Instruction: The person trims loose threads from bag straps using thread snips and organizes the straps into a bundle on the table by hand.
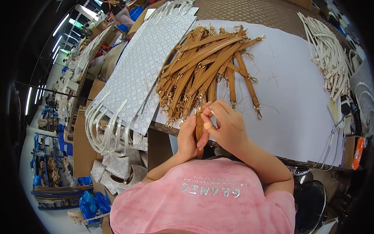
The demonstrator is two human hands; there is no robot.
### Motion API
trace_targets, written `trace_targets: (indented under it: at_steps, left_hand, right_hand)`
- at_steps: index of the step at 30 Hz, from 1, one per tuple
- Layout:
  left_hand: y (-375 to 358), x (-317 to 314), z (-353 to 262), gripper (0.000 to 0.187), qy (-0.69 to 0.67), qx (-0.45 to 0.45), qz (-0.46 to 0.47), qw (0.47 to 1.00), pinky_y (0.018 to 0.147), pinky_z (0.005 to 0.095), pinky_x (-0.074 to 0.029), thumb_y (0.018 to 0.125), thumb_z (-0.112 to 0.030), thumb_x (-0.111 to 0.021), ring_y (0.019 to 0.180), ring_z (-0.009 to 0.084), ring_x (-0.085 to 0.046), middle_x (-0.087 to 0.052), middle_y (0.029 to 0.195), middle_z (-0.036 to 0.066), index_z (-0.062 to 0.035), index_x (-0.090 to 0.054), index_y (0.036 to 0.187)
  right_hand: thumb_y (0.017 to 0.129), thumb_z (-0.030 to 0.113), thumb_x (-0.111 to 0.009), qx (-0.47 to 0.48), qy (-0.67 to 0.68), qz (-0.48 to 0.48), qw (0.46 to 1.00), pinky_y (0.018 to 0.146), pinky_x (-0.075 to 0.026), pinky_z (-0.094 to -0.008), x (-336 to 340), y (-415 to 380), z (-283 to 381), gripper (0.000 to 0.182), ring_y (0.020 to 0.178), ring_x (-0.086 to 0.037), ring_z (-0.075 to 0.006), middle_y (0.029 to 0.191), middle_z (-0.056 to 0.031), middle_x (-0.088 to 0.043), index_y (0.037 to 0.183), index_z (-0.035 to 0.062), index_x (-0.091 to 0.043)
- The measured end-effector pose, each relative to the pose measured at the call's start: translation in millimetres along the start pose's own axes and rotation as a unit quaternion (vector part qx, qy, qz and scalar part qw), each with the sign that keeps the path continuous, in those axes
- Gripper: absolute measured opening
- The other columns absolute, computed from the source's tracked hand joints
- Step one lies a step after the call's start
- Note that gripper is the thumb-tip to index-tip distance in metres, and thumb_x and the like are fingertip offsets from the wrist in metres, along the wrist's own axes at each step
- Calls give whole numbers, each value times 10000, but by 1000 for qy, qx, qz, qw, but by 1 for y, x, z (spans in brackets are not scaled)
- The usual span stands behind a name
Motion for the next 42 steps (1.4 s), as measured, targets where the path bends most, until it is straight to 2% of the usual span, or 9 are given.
trace_targets:
  at_steps: [4, 9, 12, 21, 25, 29, 32, 37, 42]
  left_hand:
    - [1, 12, 7, 541, -15, 26, 44, 999, 363, 205, -313, 1049, -371, -269, 386, 94, -370, -579, 640, 115, 33, -377, 1393]
    - [0, 10, 8, 548, -22, 37, 41, 998, 369, 213, -336, 1048, -380, -264, 381, 111, -386, -568, 620, 129, 39, -386, 1379]
    - [1, 8, 7, 559, -12, 32, 54, 998, 370, 214, -336, 1046, -384, -263, 380, 104, -381, -567, 620, 126, 39, -365, 1396]
    - [2, 6, 3, 580, 3, 28, 39, 999, 348, 214, -319, 1032, -388, -245, 363, 95, -337, -548, 588, 107, 38, -348, 1412]
    - [2, 7, 1, 572, -10, 28, 47, 998, 356, 215, -312, 1028, -381, -250, 376, 91, -324, -539, 591, 97, 28, -343, 1417]
    - [2, 9, 2, 573, -21, 43, 52, 998, 366, 215, -306, 1022, -379, -251, 381, 89, -310, -536, 601, 89, 10, -321, 1437]
    - [2, 11, 3, 575, -43, 45, 67, 996, 371, 215, -304, 1018, -382, -252, 384, 90, -308, -537, 611, 83, -2, -317, 1444]
    - [2, 10, 2, 579, -38, 51, 66, 996, 375, 211, -299, 1015, -390, -254, 388, 90, -306, -536, 618, 78, -15, -312, 1452]
    - [3, 12, 7, 590, -44, 53, 70, 995, 379, 210, -300, 1015, -395, -262, 395, 86, -320, -543, 637, 76, 6, -312, 1445]
  right_hand:
    - [773, -25, -675, -4, -7, 14, 1000, 454, -346, -224, 4, 2, -3, 148, 451, -394, -85, 845, -52, -602, 827, 14, -543]
    - [805, -35, -645, -33, 38, 28, 998, 464, -337, -188, 6, -4, -13, 133, 488, -408, -51, 871, -44, -624, 842, 16, -528]
    - [852, -29, -605, -201, 153, 67, 965, 478, -344, -174, 11, -5, -10, 94, 547, -428, -20, 895, -44, -635, 864, 19, -525]
    - [856, 16, -629, -218, 213, 31, 952, 457, -294, -213, 20, -1, -10, 102, 520, -370, -18, 877, -38, -670, 848, 17, -527]
    - [920, 43, -560, -118, 122, -67, 983, 483, -351, -227, 22, -4, -9, 48, 587, -459, -55, 821, -47, -598, 914, 17, -520]
    - [923, 92, -571, -27, 61, 32, 997, 492, -401, -300, 19, -19, -10, 78, 538, -524, -155, 715, -73, -575, 922, 32, -522]
    - [908, 128, -595, 38, -103, 125, 986, 497, -420, -350, 18, -18, -5, 107, 535, -567, -263, 659, -98, -562, 882, 49, -529]
    - [884, 129, -624, 55, -119, 125, 983, 492, -425, -367, 18, -16, -3, 119, 563, -591, -297, 654, -98, -580, 843, 59, -536]
    - [895, 93, -600, 35, -63, 94, 993, 471, -382, -321, 15, -15, -2, 82, 505, -529, -229, 633, -71, -536, 847, 45, -553]
Point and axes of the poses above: each hand's wrist, its own y-axis towards the middle knuckle, its own x-axis out of the back of the hand, z = x × y, the point moved 1 cm from there along y, towards the middle knuckle
